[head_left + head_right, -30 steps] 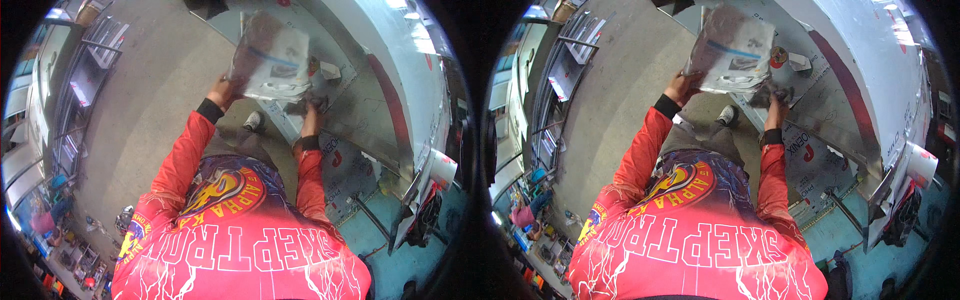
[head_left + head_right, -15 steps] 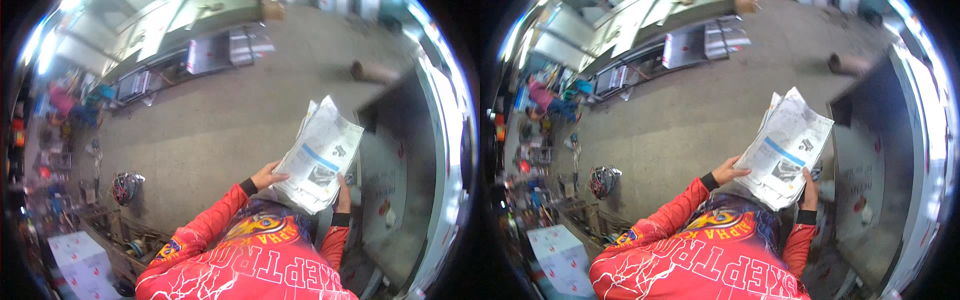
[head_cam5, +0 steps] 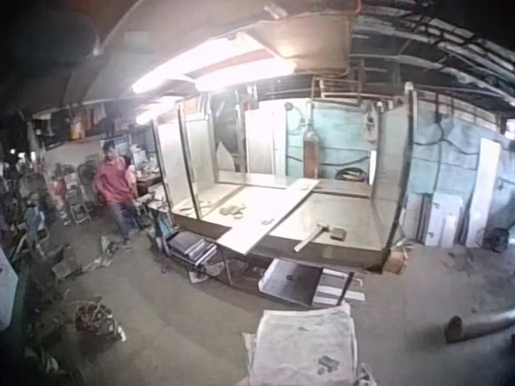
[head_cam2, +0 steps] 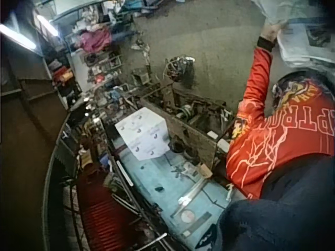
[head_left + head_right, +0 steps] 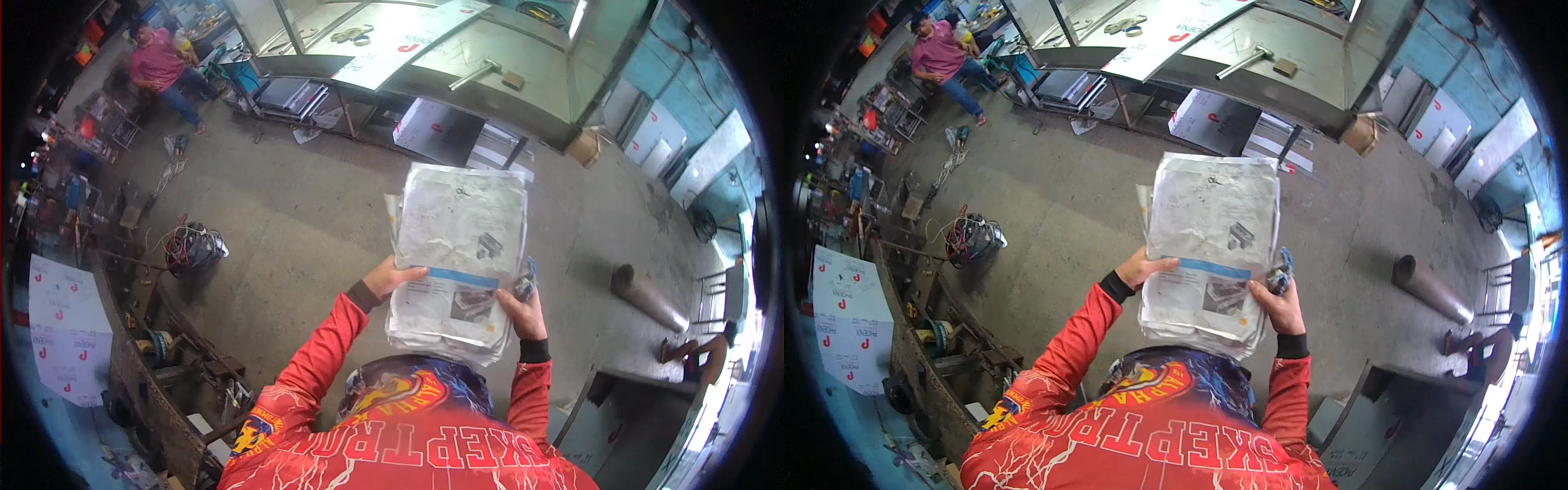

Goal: Assembling, checking the fit of, and grinding the edges of a stainless steel frame structure.

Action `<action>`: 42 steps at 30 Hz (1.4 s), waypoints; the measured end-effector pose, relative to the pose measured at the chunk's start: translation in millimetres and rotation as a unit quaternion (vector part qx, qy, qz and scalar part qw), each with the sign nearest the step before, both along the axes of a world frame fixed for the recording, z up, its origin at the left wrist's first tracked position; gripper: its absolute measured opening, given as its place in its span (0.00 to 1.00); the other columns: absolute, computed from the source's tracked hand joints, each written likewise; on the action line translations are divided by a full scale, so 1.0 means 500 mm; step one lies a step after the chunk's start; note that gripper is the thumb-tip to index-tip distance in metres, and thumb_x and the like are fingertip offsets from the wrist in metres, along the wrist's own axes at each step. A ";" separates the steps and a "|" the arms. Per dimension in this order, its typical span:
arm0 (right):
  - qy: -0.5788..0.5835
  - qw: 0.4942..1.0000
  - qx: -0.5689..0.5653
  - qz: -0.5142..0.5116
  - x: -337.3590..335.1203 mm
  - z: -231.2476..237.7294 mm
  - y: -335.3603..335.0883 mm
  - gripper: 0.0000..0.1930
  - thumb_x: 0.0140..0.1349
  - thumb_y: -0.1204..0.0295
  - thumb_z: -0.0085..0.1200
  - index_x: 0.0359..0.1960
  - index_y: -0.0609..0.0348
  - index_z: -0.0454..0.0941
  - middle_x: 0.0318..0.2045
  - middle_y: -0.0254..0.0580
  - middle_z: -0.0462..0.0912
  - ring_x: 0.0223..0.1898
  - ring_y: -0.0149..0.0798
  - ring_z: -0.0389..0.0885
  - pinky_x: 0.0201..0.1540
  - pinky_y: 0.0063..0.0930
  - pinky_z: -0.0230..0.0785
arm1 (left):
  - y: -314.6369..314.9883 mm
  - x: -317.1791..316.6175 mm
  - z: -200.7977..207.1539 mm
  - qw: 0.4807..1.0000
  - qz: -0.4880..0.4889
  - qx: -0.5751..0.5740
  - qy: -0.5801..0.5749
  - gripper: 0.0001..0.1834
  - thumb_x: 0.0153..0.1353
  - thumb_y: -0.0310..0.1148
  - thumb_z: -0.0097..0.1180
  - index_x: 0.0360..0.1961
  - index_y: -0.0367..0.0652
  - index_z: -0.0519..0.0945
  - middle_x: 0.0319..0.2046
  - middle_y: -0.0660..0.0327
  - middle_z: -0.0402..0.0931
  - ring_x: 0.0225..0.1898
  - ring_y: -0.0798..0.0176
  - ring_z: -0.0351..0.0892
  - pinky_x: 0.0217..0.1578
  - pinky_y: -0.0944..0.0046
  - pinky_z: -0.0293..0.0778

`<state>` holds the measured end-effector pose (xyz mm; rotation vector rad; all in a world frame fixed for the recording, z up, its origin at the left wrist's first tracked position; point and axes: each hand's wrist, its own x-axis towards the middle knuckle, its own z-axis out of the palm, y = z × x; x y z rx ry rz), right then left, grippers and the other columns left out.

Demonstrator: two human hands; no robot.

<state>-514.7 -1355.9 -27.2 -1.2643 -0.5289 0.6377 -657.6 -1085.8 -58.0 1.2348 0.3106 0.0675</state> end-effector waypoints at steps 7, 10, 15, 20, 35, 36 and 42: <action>0.101 0.987 0.124 -0.021 0.040 -0.052 -0.010 0.13 0.60 0.69 0.56 0.44 0.61 0.74 0.40 0.34 0.79 0.40 0.28 0.76 0.44 0.25 0.68 | -0.043 -0.072 0.032 0.986 0.122 0.105 -0.046 0.19 0.55 0.32 0.62 0.47 0.34 0.77 0.41 0.61 0.78 0.40 0.67 0.76 0.45 0.67 0.71; 0.108 0.979 0.162 -0.053 0.070 -0.072 -0.023 0.13 0.61 0.70 0.55 0.46 0.60 0.73 0.43 0.37 0.79 0.43 0.32 0.78 0.46 0.27 0.69 | -0.076 -0.099 0.027 0.985 0.157 0.070 -0.028 0.17 0.56 0.33 0.61 0.44 0.34 0.77 0.39 0.60 0.78 0.39 0.66 0.76 0.43 0.66 0.72; 0.051 0.980 0.168 -0.098 0.140 0.035 0.001 0.15 0.60 0.71 0.57 0.48 0.59 0.73 0.44 0.37 0.79 0.43 0.34 0.79 0.44 0.28 0.72 | -0.015 -0.089 0.055 0.986 0.148 0.065 -0.045 0.21 0.56 0.33 0.60 0.48 0.33 0.74 0.41 0.57 0.77 0.41 0.64 0.77 0.44 0.65 0.72; -0.093 0.959 0.183 -0.195 0.176 0.162 -0.028 0.14 0.60 0.75 0.56 0.48 0.61 0.72 0.44 0.38 0.78 0.44 0.33 0.78 0.47 0.26 0.71 | -0.003 -0.087 0.076 0.987 0.096 0.069 -0.108 0.26 0.56 0.33 0.60 0.54 0.33 0.69 0.46 0.55 0.75 0.44 0.61 0.76 0.46 0.64 0.73; -0.266 0.933 -0.133 -0.203 -0.027 0.234 0.043 0.37 0.56 0.54 0.60 0.58 0.71 0.61 0.52 0.55 0.71 0.52 0.42 0.72 0.54 0.33 0.64 | 0.051 -0.081 0.208 0.994 -0.042 0.023 -0.099 0.26 0.56 0.32 0.60 0.54 0.34 0.68 0.44 0.57 0.75 0.42 0.63 0.76 0.43 0.64 0.74; -0.160 0.971 -0.096 -0.153 -0.086 0.227 0.059 0.34 0.56 0.57 0.60 0.56 0.70 0.64 0.49 0.53 0.74 0.50 0.39 0.74 0.52 0.31 0.66 | 0.049 -0.081 0.220 0.993 -0.057 0.012 -0.100 0.27 0.56 0.32 0.60 0.55 0.33 0.68 0.45 0.56 0.74 0.43 0.63 0.76 0.44 0.65 0.73; -0.102 0.985 -0.016 -0.139 -0.201 0.278 0.056 0.20 0.57 0.69 0.61 0.46 0.68 0.72 0.38 0.41 0.81 0.37 0.28 0.78 0.41 0.23 0.71 | 0.037 -0.104 0.282 0.992 -0.082 -0.003 -0.094 0.29 0.56 0.32 0.60 0.57 0.33 0.66 0.49 0.55 0.73 0.47 0.62 0.74 0.48 0.64 0.71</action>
